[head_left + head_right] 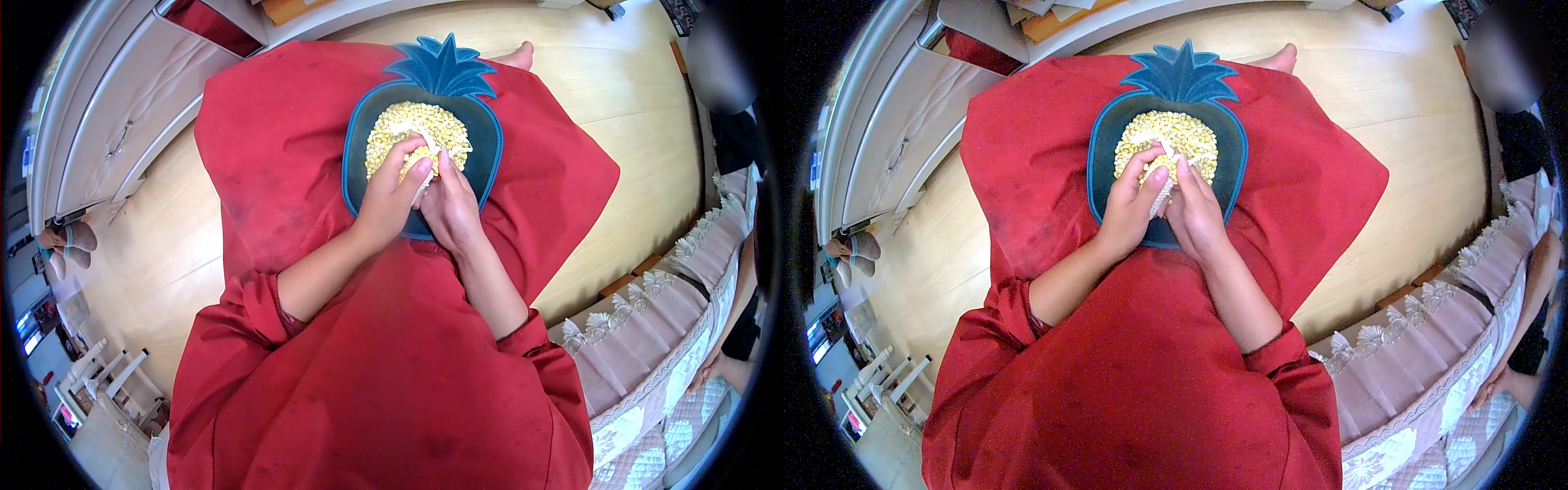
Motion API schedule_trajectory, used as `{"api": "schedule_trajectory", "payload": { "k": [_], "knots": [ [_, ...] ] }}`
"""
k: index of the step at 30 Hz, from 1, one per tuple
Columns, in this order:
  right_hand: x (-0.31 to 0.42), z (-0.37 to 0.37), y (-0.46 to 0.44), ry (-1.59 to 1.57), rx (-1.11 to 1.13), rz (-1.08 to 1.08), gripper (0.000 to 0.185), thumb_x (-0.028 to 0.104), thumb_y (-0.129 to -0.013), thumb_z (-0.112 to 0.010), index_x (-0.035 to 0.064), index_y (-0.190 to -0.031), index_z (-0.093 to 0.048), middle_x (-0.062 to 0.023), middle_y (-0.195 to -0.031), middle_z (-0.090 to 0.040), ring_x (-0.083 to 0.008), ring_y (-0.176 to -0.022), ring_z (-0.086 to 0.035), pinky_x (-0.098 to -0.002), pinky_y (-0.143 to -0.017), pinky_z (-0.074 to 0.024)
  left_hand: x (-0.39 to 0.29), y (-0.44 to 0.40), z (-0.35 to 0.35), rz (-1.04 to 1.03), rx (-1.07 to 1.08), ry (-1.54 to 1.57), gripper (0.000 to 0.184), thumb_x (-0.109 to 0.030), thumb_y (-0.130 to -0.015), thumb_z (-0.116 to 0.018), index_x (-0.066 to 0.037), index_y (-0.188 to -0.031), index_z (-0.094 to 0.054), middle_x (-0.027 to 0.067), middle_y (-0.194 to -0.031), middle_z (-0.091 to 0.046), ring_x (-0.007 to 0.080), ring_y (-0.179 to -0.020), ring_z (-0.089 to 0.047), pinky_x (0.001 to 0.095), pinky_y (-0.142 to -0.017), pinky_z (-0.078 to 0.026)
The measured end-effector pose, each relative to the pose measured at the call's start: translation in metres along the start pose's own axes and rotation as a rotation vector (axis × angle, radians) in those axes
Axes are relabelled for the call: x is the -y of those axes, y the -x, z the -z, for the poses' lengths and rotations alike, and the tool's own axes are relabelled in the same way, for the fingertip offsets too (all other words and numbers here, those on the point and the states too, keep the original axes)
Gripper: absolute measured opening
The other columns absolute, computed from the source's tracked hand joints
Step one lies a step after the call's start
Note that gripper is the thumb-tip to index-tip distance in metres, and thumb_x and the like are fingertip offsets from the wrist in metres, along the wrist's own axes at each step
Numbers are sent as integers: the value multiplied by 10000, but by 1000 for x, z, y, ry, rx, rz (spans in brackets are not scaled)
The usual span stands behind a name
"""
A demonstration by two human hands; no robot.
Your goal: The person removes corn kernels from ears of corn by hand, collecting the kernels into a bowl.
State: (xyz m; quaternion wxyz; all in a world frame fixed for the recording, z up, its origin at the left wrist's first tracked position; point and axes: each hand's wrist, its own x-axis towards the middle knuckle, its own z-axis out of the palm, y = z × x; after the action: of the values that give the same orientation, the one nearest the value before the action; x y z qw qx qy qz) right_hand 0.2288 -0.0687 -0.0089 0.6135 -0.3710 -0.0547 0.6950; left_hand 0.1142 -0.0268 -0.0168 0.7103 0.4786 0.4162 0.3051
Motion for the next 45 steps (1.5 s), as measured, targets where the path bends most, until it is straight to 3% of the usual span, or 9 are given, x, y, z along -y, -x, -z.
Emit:
{"api": "schedule_trajectory", "payload": {
  "k": [2,5,8,14,18,20,27,42,45],
  "knots": [
    [-1,0,1,-7,-29,-7,450,364,-1059,-373,57,-1377,-459,-34,-1099,-588,-114,-870,-540,-283,-691,-443,1,0,-1,-161,-9,-164,368,-232,-1009,-533,-22,-1305,-473,117,-1273,-563,124,-1023,-562,238,-761,-485],
    [-2,6,1,7,3,-6,444,368,-1060,-370,56,-1360,-470,-38,-1095,-590,-121,-864,-553,-278,-682,-451,-7,4,0,43,63,-1,359,-220,-1016,-514,-24,-1312,-469,104,-1234,-560,94,-982,-546,224,-708,-469],
    [1,3,2,-11,-9,-26,459,373,-1060,-363,56,-1378,-457,-42,-1097,-591,-127,-854,-555,-283,-676,-462,-6,5,-4,-21,78,0,366,-176,-1024,-490,-48,-1362,-437,52,-1104,-550,71,-695,-480,229,-593,-425],
    [4,-11,2,-101,-45,-12,458,373,-1062,-350,56,-1384,-427,-53,-1193,-576,-164,-1067,-570,-339,-863,-484,-8,1,-1,66,55,287,350,-186,-1015,-478,-68,-1342,-439,51,-937,-583,82,-601,-496,222,-503,-380],
    [-6,10,-1,-43,77,-23,451,333,-1063,-357,58,-1418,-395,-55,-1202,-564,-153,-1043,-555,-323,-824,-477,-19,-3,1,159,47,298,324,-217,-991,-556,-50,-1257,-477,37,-793,-584,70,-523,-465,220,-440,-331],
    [-6,7,0,-4,86,10,471,307,-1063,-362,41,-1451,-369,-70,-1183,-571,-132,-958,-567,-271,-712,-486,-17,-2,2,150,59,300,330,-218,-999,-540,-47,-1272,-472,43,-803,-585,75,-530,-472,223,-449,-340],
    [-2,2,3,14,92,6,469,296,-1062,-366,48,-1461,-353,-57,-1150,-574,-133,-935,-569,-265,-709,-482,-12,-1,2,101,68,279,345,-254,-1038,-410,-44,-1310,-448,60,-769,-565,105,-477,-457,237,-416,-322],
    [0,2,5,20,114,18,495,339,-1064,-352,88,-1490,-327,-52,-1048,-573,-145,-840,-582,-283,-673,-499,-17,-1,1,101,146,271,376,-252,-1023,-480,-67,-1349,-460,33,-790,-558,77,-504,-451,213,-439,-319],
    [2,0,5,36,84,-3,477,340,-1065,-352,84,-1468,-345,-52,-1032,-573,-144,-829,-590,-282,-663,-507,-20,-1,2,96,186,260,380,-245,-1031,-452,-60,-1363,-461,63,-920,-619,78,-503,-450,210,-445,-323]
  ]
}}
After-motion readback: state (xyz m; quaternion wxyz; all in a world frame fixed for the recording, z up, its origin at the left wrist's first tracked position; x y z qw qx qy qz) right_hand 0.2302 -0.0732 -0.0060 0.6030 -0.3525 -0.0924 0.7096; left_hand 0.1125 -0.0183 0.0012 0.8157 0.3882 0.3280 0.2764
